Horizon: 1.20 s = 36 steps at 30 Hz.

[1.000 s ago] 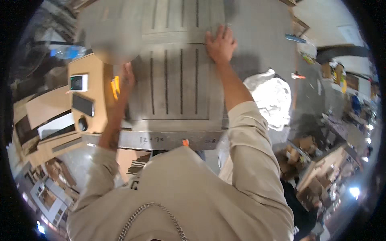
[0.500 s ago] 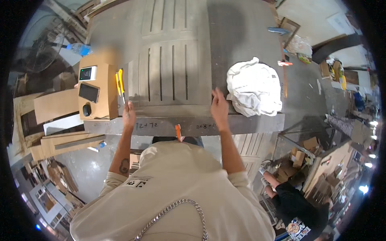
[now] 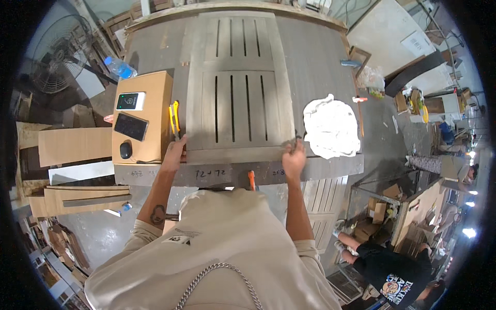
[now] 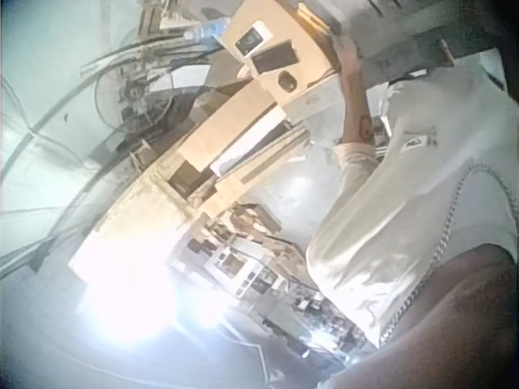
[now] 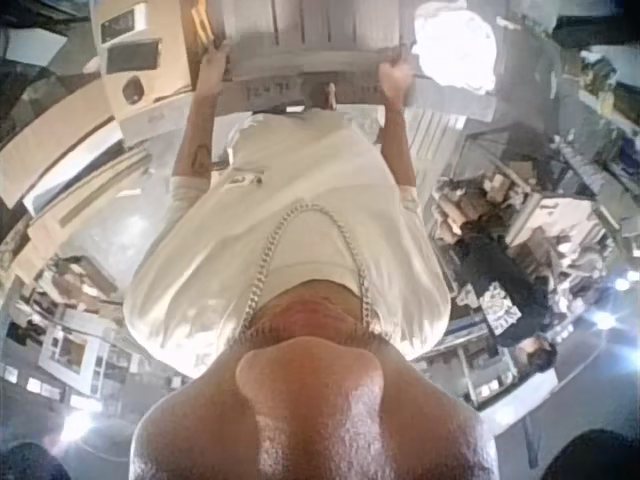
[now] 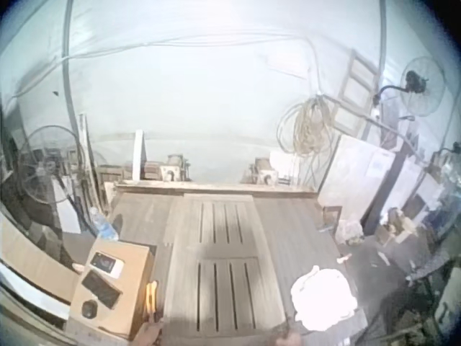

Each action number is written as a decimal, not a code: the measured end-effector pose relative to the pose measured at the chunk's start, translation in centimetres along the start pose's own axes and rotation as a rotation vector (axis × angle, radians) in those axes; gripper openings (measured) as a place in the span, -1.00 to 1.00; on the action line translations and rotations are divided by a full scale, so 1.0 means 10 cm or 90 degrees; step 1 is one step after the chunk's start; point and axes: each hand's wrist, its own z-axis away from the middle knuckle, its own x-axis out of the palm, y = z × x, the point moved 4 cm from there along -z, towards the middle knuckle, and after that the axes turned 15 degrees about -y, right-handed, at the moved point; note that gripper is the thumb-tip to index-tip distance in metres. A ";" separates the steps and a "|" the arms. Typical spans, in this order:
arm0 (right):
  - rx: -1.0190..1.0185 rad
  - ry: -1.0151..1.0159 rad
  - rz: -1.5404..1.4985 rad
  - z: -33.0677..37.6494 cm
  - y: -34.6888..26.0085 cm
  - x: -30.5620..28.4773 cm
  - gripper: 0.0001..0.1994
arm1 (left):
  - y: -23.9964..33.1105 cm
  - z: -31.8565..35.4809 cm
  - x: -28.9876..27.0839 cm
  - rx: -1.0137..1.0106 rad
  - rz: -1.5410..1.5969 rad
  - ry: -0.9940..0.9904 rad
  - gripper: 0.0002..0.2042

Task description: The person wipes wooden shutter panels on a workbench using a cloth and by hand, then carries and stacks them onto a pile on the floor.

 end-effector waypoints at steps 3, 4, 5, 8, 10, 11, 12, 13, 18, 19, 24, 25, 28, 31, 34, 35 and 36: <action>0.050 -0.009 0.039 0.05 -0.33 -0.29 -0.58 | 0.57 0.44 0.11 0.054 -0.078 -0.005 -0.57; 0.064 -0.035 0.094 0.08 -0.47 -0.33 -0.58 | 0.46 0.32 -0.14 0.035 -0.114 0.053 -0.59; 0.075 -0.017 0.096 0.10 -0.46 -0.38 -0.58 | 0.62 0.38 -0.17 0.041 -0.122 0.034 -0.59; 0.174 -0.292 -0.254 0.15 -0.36 -0.18 -0.35 | 1.22 0.70 -0.28 0.225 -0.161 -0.052 -0.61; 0.196 -0.273 -0.339 0.33 -0.48 -0.04 -0.33 | 1.49 0.90 -0.33 0.294 -0.095 -0.059 -0.60; 0.210 -0.267 -0.421 0.44 -0.53 0.05 -0.31 | 1.61 1.00 -0.32 0.338 -0.062 -0.060 -0.59; 0.221 -0.258 -0.428 0.51 -0.57 0.10 -0.31 | 1.64 1.00 -0.38 0.316 -0.052 -0.047 -0.57; 0.202 -0.277 -0.427 0.57 -0.63 0.16 -0.35 | 1.68 1.03 -0.40 0.309 -0.062 -0.057 -0.57; 0.132 -0.427 -0.559 0.79 -0.74 0.39 -0.56 | 2.05 1.45 -0.38 0.415 -0.200 0.015 -0.56; 0.138 -0.450 -0.572 0.86 -0.80 0.47 -0.61 | 2.15 1.55 -0.38 0.436 -0.209 0.023 -0.56; 0.147 -0.509 -0.617 1.15 -1.05 0.76 -0.69 | 2.60 1.96 0.14 0.530 -0.273 -0.073 -0.63; 0.140 -0.512 -0.614 1.20 -1.10 0.79 -0.69 | 2.64 2.01 0.23 0.536 -0.271 -0.068 -0.63; 0.131 -0.346 -0.380 1.21 -1.12 0.74 -0.74 | 2.67 2.16 0.70 0.537 -0.410 -0.056 -0.66; 0.111 -0.241 -0.380 1.11 -1.12 0.54 -0.67 | 2.65 2.28 1.07 0.672 -0.560 -0.086 -0.68; 0.046 -0.165 -0.444 0.99 -1.58 -0.01 -0.62 | 2.45 2.25 1.43 0.746 -0.510 -0.183 -0.72; -0.026 -0.111 -0.444 0.99 -1.86 -0.28 -0.62 | 2.36 2.24 1.54 0.764 -0.547 -0.186 -0.75; -0.031 -0.117 -0.434 0.94 -1.98 -0.40 -0.62 | 2.29 2.23 1.60 0.766 -0.536 -0.177 -0.75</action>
